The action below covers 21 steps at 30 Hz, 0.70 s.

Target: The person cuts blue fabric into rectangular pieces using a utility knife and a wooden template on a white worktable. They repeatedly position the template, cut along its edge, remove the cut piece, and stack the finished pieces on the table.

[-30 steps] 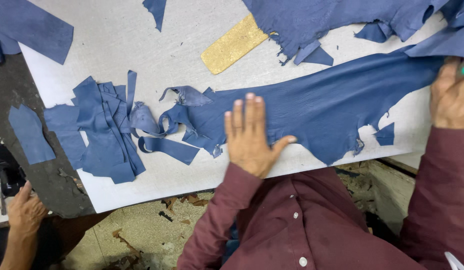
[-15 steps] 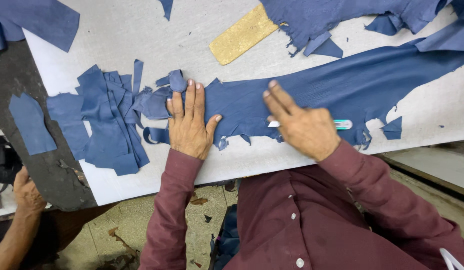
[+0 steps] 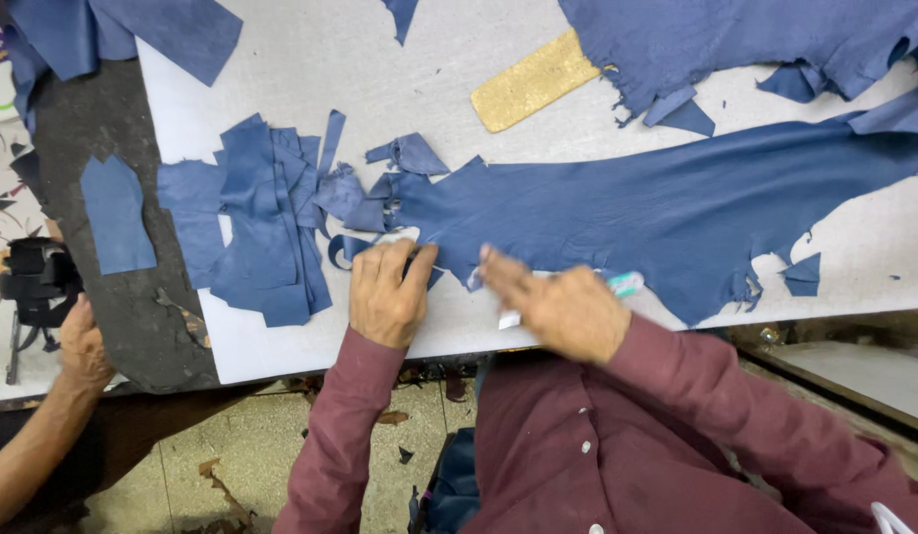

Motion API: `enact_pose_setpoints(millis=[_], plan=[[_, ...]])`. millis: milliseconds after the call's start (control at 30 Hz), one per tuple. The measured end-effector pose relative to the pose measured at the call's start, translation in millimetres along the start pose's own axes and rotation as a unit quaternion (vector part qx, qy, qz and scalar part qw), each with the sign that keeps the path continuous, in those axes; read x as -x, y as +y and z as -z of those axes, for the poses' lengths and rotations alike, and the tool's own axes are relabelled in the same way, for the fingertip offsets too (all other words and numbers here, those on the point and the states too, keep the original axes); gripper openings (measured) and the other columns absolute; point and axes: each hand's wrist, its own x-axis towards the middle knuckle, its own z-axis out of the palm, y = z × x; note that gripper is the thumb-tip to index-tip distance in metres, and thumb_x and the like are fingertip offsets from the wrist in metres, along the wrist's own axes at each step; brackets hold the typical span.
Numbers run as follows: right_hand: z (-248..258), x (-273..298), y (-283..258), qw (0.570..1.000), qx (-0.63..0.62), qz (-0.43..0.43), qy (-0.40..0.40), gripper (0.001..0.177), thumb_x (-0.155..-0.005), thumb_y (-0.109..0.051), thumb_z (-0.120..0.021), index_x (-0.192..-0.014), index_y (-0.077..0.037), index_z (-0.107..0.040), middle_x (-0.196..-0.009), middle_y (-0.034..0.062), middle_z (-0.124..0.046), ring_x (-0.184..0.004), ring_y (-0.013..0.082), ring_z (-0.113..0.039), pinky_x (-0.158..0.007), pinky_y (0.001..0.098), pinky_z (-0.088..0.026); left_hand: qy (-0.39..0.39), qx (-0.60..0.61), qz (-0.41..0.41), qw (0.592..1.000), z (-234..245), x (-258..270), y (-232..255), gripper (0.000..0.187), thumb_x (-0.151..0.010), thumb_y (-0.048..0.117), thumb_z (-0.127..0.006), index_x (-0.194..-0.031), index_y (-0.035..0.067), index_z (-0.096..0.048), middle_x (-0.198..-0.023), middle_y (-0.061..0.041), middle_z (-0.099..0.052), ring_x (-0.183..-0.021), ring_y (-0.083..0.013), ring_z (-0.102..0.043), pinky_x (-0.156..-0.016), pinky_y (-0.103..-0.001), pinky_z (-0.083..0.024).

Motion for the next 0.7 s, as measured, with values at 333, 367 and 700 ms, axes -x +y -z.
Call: enact_pose_setpoints(millis=[333, 367, 700], plan=[[-8, 48, -24, 0.839, -0.511, -0.13, 0.135, 0.029, -0.1, -0.006, -0.065, -0.129, 0.001, -0.066, -0.127, 0.0142, -0.071, -0.096, 0.0235, -0.071, -0.072, 0.0333, -0.058, 0.032, 0.025, 0.215, 0.976, 12, 23, 15, 0.03, -0.09, 0.022, -0.074, -0.11, 0.002, -0.063, -0.107, -0.017, -0.06, -0.094, -0.034, -0.056, -0.084, -0.046, -0.042], [-10, 49, -25, 0.802, -0.562, -0.161, 0.125, 0.026, -0.103, -0.005, -0.063, -0.127, 0.002, -0.068, -0.123, 0.0152, -0.074, -0.093, 0.021, -0.069, -0.072, 0.0338, -0.055, 0.024, 0.036, 0.223, 0.974, 7, 25, 14, 0.024, -0.092, 0.019, -0.073, -0.108, 0.003, -0.064, -0.105, -0.015, -0.062, -0.093, -0.0326, -0.057, -0.084, -0.045, -0.042], [-55, 73, -78, 0.64, -0.652, -0.4, -0.075, 0.028, -0.096, -0.025, -0.064, -0.112, -0.004, -0.075, -0.09, 0.0041, -0.078, -0.053, 0.0056, -0.054, -0.048, 0.023, -0.047, -0.014, 0.144, 0.126, 0.981, 9, 21, -13, 0.014, -0.092, 0.003, -0.067, -0.105, 0.005, -0.066, -0.101, -0.01, -0.067, -0.091, -0.0293, -0.063, -0.083, -0.042, -0.046]])
